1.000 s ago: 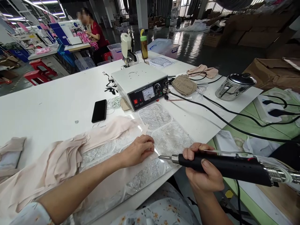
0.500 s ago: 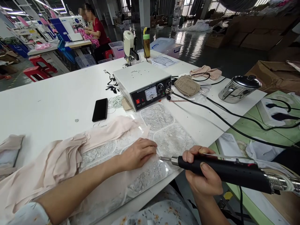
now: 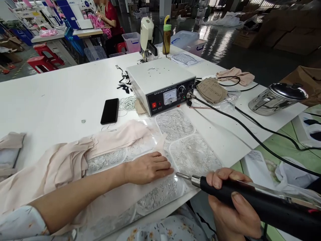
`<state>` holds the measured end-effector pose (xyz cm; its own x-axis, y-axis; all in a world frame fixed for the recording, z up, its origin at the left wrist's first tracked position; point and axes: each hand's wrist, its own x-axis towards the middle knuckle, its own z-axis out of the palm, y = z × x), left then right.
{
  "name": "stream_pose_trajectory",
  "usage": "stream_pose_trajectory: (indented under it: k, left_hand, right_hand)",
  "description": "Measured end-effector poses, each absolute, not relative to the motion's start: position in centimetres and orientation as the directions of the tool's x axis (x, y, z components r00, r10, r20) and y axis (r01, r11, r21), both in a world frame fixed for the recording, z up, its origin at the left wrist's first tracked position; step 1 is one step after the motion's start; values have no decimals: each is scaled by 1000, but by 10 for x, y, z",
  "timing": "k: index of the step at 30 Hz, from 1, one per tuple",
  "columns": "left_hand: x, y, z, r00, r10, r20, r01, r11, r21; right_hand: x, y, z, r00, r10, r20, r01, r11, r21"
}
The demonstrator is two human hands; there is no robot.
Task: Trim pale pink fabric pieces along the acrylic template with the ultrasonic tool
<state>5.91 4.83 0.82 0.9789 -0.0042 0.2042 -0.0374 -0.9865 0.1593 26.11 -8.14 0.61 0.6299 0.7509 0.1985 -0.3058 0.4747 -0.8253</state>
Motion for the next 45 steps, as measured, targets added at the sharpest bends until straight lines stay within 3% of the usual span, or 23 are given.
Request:
stream_pose_trajectory:
  k: [10,26,37,45]
  left_hand:
    - [60,53,12,979,-38,201,-72,-983,168]
    - [61,58,15,986,12,168,-45,-944,328]
    - [60,59,16,989,2,145,-48,-940,339]
    - [62,59,17,981,-27,191,-79,-959,272]
  right_hand:
    - [262,-87,8,611,772,176,-290,426,-857]
    - [258,-83,12,572,775,269,-304,504,-808]
    - [260,-86,10,578,775,256,-306,497,-812]
    - [261,-89,9,565,788,243,-309,476,-824]
